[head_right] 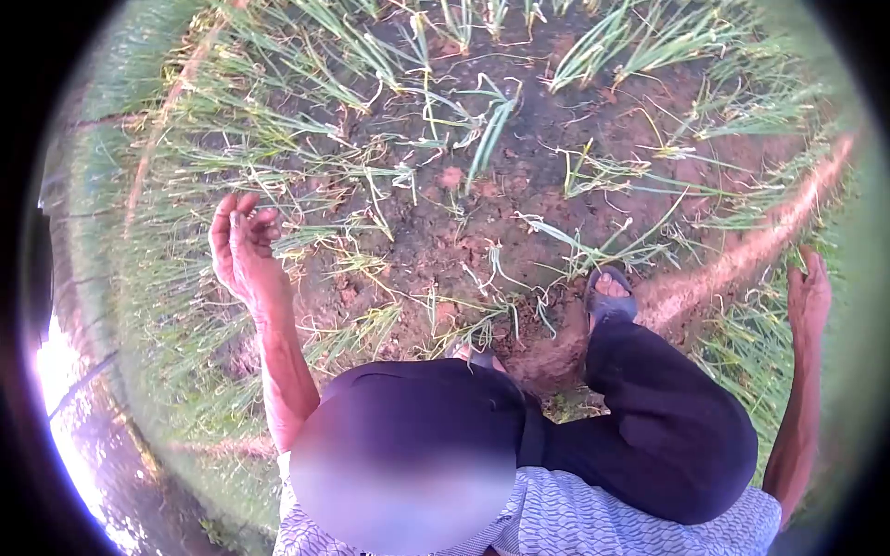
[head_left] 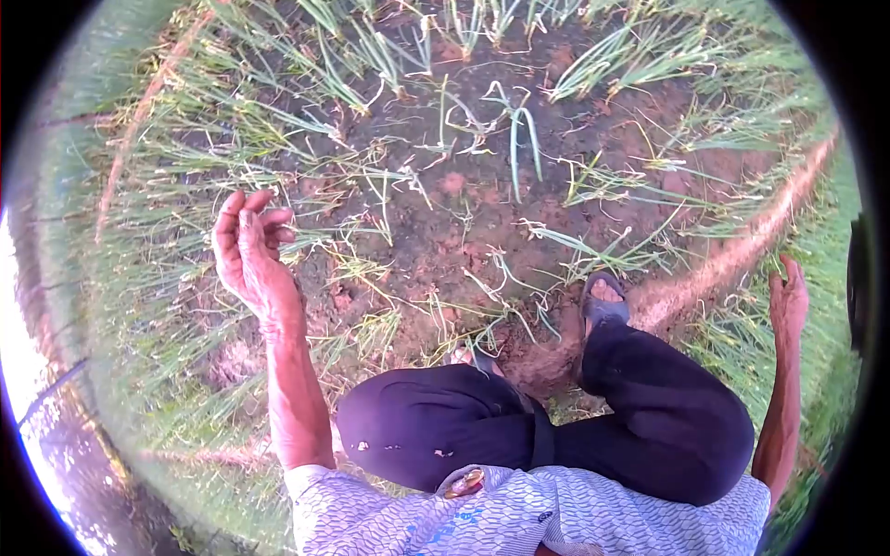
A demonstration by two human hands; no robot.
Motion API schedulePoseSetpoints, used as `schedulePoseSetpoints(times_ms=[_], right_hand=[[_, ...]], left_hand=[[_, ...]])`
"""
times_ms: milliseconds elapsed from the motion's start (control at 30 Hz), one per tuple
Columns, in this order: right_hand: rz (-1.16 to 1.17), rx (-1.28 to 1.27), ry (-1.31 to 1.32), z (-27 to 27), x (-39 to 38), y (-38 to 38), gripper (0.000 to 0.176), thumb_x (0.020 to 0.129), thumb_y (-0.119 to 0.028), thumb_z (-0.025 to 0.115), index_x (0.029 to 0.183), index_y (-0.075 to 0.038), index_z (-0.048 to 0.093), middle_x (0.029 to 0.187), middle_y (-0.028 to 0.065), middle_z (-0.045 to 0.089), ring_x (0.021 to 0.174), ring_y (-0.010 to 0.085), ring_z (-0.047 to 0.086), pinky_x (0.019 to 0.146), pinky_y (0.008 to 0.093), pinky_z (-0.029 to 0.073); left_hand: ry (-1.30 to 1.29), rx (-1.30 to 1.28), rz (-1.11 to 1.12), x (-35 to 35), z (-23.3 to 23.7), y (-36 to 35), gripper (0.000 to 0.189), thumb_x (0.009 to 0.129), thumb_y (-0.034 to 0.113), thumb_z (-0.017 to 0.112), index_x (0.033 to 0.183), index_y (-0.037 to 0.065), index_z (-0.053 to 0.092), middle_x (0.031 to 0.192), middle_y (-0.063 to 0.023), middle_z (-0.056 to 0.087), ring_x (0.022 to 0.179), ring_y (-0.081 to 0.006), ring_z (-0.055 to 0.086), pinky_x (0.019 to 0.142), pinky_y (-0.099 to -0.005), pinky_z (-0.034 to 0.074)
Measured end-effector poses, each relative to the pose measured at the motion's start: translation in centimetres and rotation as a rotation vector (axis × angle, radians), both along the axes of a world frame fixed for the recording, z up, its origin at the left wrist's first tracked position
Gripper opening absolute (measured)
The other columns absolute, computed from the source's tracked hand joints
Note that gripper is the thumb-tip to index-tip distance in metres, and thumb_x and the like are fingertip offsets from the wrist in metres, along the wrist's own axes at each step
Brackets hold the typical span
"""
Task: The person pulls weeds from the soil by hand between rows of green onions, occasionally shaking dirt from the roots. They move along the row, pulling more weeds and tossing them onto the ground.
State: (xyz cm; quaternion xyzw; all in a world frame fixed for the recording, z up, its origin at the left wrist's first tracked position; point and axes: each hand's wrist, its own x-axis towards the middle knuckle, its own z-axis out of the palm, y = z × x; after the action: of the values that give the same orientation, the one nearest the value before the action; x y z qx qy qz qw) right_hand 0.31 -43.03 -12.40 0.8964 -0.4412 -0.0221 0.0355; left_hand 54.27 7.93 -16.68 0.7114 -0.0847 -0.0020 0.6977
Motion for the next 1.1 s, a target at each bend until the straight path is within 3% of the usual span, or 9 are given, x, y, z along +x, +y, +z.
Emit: schedulePoseSetpoints(times_ms=[200,267,333,533,600,633,767,967,1100], right_hand=[[0.057,0.258,-0.150,-0.2,12.0,3.7,0.033,0.091,-0.006,0.059,0.124,-0.004,0.058,0.131,0.0133,0.056,0.104,0.0230,0.059,0.084,0.0309,0.050],[0.133,0.269,-0.141,-1.0,12.4,3.7,0.034,0.090,-0.005,0.060,0.124,-0.004,0.058,0.130,0.0136,0.056,0.103,0.0228,0.060,0.083,0.0307,0.051],[0.129,0.294,-0.106,-1.5,12.7,3.9,0.035,0.089,-0.004,0.060,0.124,-0.005,0.058,0.127,0.0134,0.058,0.099,0.0224,0.062,0.081,0.0311,0.051],[0.141,0.380,-0.089,-2.2,13.9,4.9,0.036,0.087,-0.003,0.062,0.124,-0.006,0.060,0.120,0.0135,0.062,0.092,0.0234,0.064,0.080,0.0324,0.052],[0.269,0.309,-0.087,-2.2,14.1,4.1,0.034,0.086,-0.004,0.063,0.120,-0.005,0.061,0.113,0.0146,0.066,0.093,0.0241,0.066,0.079,0.0332,0.052],[0.222,0.358,-0.101,-1.8,14.8,4.2,0.033,0.086,-0.004,0.063,0.118,-0.004,0.062,0.111,0.0153,0.066,0.093,0.0256,0.066,0.079,0.0339,0.052],[0.211,0.406,-0.208,-1.3,19.6,3.8,0.025,0.084,0.000,0.063,0.109,-0.003,0.064,0.093,0.0137,0.069,0.080,0.0251,0.068,0.071,0.0333,0.053],[0.725,0.284,-0.359,-0.1,32.6,6.1,0.021,0.078,0.010,0.059,0.093,-0.004,0.063,0.081,0.0134,0.066,0.070,0.0291,0.066,0.060,0.0335,0.053],[0.974,0.350,-0.237,-2.5,40.9,5.7,0.011,0.084,-0.002,0.056,0.093,-0.003,0.062,0.075,0.0152,0.062,0.064,0.0309,0.063,0.059,0.0374,0.052]], left_hand=[[0.321,0.106,0.015,6.5,-2.9,-0.6,0.024,0.095,0.013,0.058,0.115,-0.001,0.057,0.099,-0.0116,0.068,0.077,-0.0147,0.067,0.065,-0.0231,0.051],[0.196,0.950,-0.241,6.8,-0.8,-2.6,0.029,0.091,0.022,0.055,0.105,0.000,0.066,0.090,-0.0158,0.071,0.077,-0.0197,0.068,0.073,-0.0334,0.054],[0.083,1.259,-0.701,8.2,-3.5,-2.6,0.029,0.089,0.021,0.052,0.101,0.001,0.069,0.090,-0.0204,0.071,0.082,-0.0279,0.069,0.080,-0.0398,0.054],[0.067,1.601,-1.019,6.5,-16.6,-4.0,0.027,0.083,0.017,0.054,0.097,-0.002,0.069,0.096,-0.0250,0.069,0.089,-0.0380,0.069,0.079,-0.0454,0.055],[-0.273,1.600,-1.354,8.6,-23.5,-2.1,0.032,0.081,0.024,0.059,0.096,-0.002,0.069,0.099,-0.0265,0.068,0.093,-0.0382,0.068,0.082,-0.0450,0.055],[0.056,1.434,-0.972,8.3,-23.1,-1.8,0.037,0.078,0.028,0.064,0.097,-0.004,0.070,0.101,-0.0278,0.067,0.097,-0.0392,0.067,0.084,-0.0442,0.053],[0.351,1.384,-0.822,9.5,-26.4,-0.7,0.041,0.075,0.029,0.066,0.098,-0.005,0.069,0.102,-0.0301,0.066,0.101,-0.0407,0.065,0.087,-0.0442,0.051],[0.031,1.301,-0.828,9.8,-36.9,1.0,0.050,0.083,0.039,0.062,0.106,-0.005,0.065,0.099,-0.0300,0.066,0.100,-0.0418,0.064,0.085,-0.0451,0.052],[0.533,1.206,-0.493,7.0,-25.5,-4.0,0.058,0.072,0.046,0.075,0.104,-0.002,0.068,0.103,-0.0262,0.068,0.102,-0.0388,0.066,0.085,-0.0434,0.053]])
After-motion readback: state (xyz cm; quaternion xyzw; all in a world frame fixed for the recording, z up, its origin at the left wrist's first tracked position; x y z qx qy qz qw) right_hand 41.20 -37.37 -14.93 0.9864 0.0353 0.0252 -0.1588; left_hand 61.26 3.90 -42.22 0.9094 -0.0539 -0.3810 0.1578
